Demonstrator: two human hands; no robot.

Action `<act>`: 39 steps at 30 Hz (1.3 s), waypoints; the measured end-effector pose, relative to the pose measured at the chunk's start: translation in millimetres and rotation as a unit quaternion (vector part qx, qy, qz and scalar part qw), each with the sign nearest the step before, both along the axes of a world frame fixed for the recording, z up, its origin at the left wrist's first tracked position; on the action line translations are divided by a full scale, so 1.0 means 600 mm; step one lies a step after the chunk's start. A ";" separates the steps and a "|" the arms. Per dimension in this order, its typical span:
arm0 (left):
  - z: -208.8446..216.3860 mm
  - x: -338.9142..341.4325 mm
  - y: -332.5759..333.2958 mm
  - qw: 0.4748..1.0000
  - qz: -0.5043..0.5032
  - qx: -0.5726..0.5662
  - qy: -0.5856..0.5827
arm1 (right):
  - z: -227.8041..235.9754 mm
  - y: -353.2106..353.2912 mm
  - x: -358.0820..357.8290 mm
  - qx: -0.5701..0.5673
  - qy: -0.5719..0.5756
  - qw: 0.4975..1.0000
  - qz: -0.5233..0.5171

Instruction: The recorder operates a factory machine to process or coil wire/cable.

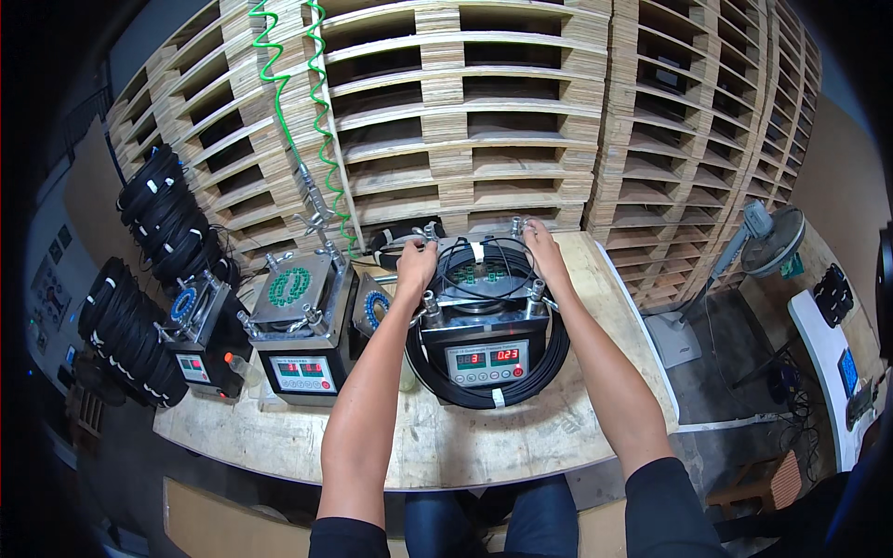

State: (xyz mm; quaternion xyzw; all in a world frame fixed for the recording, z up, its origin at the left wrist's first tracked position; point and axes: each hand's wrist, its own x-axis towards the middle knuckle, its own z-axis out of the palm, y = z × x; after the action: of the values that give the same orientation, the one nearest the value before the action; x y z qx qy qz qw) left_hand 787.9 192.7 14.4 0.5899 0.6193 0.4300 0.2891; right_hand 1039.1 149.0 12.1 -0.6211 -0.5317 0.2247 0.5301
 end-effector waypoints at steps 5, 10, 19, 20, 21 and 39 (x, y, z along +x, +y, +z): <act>-0.004 0.009 0.014 0.999 0.020 0.010 0.027 | -0.008 0.011 0.014 0.044 -0.024 0.999 -0.014; 0.004 0.020 0.002 1.000 0.010 0.019 0.016 | -0.026 0.023 0.029 0.093 -0.061 0.993 -0.040; 0.005 0.016 0.002 1.000 -0.025 -0.001 -0.002 | -0.024 0.026 0.028 0.055 -0.034 0.998 -0.013; 0.006 0.018 0.002 1.000 -0.024 -0.001 -0.002 | -0.028 0.030 0.032 0.070 -0.045 0.996 -0.013; 0.008 0.020 0.002 1.000 -0.023 -0.002 -0.001 | -0.032 0.034 0.037 0.085 -0.057 0.995 -0.013; 0.010 0.016 -0.005 0.999 0.001 0.032 0.012 | -0.030 0.028 0.030 0.077 -0.089 0.993 -0.024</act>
State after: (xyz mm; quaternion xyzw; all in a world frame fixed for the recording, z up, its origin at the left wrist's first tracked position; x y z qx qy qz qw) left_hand 797.7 189.4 20.3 0.6034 0.6089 0.4432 0.2622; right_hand 1057.1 165.6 -5.7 -0.6085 -0.5779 0.1142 0.5318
